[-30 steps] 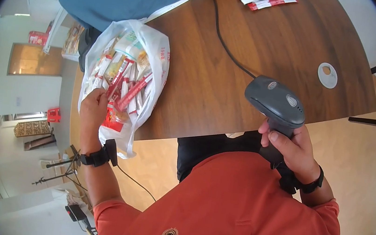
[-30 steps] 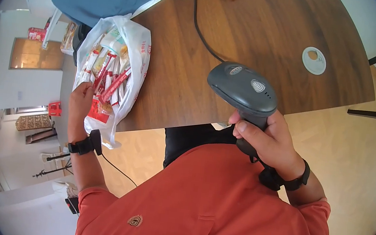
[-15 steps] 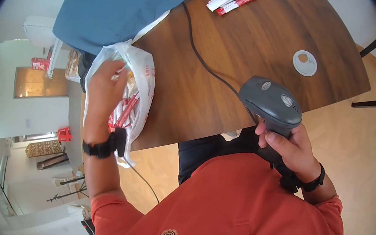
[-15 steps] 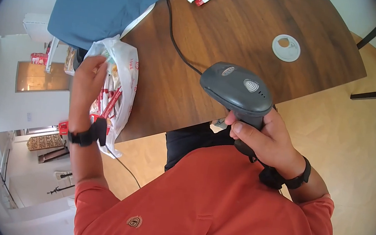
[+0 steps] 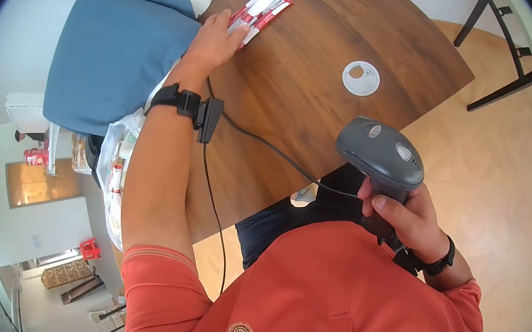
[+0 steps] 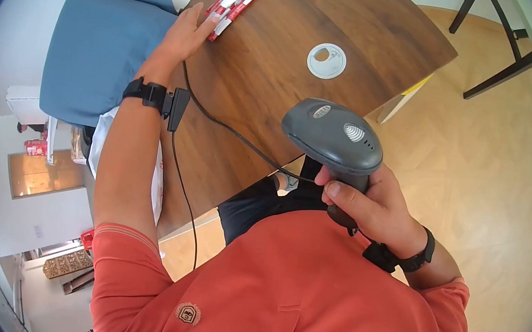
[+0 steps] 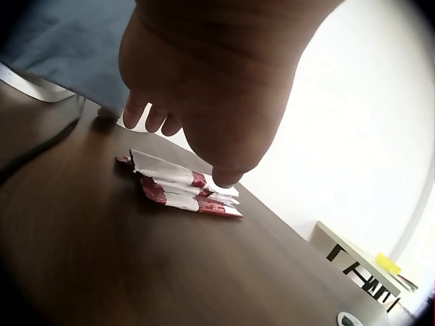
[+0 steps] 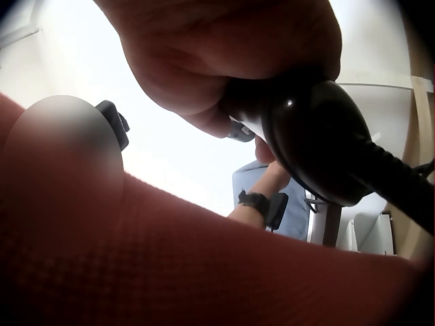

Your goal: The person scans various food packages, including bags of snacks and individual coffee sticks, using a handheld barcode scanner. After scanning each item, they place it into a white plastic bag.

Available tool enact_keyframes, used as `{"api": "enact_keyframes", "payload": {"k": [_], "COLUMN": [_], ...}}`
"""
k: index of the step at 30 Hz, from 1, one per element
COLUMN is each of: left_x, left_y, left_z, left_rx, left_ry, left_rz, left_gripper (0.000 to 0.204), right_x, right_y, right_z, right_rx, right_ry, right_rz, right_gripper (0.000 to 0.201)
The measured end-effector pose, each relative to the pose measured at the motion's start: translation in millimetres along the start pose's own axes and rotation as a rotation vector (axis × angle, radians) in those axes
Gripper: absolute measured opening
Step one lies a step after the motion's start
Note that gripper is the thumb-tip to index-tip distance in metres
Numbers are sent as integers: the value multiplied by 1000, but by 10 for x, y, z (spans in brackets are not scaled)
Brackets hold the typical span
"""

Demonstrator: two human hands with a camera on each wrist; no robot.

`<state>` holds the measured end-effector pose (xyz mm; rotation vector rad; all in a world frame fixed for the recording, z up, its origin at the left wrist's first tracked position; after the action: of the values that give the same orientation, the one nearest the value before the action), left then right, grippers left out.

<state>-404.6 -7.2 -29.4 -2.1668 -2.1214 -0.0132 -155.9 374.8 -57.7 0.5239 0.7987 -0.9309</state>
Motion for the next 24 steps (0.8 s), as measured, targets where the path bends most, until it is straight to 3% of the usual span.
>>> {"api": "enact_keyframes", "payload": {"k": [3, 4, 5, 8, 10, 11, 17, 18, 24], "left_x": [36, -157, -79, 48, 76, -185, -57, -323, -94], "left_y": [-116, -179, -185, -192, -225, -292, -343, -379, -187], "left_z": [9, 57, 23, -11, 9, 93, 119, 222, 167], "left_rx": [-31, -82, -147, -173, -184, -182, -197, -192, -216], "left_ry": [14, -45, -94, -114, -107, -115, -15, -14, -10], "left_rz": [-32, -37, -42, -49, -46, -45, 41, 37, 56], "left_gripper": [82, 89, 96, 97, 96, 94, 88, 88, 81], "right_x": [45, 215, 147, 97, -16, 160, 33, 242, 107], "right_y": [-51, -222, -184, -135, -117, -310, -178, -368, -332], "right_z": [25, 97, 111, 142, 82, 111, -34, 38, -33], "right_rx": [-12, -29, -34, 66, 37, -5, 0, -5, 22], "right_ry": [-24, 6, 36, 91, 80, 62, 17, 21, 54], "right_rz": [29, 19, 20, -66, -30, -7, 49, 49, 20], "right_gripper": [16, 16, 16, 17, 17, 17, 19, 19, 22]}}
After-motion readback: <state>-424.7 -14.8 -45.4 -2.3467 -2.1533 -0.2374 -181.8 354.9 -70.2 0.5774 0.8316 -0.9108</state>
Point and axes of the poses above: each hand's wrist, its own y-axis away from the middle knuckle, its own z-axis out of the palm, x = y × z, the point moved 1 cm from there along -y, towards the middle knuckle, and after that the axes turned 7 degrees about -z, right-handed, at the moved point
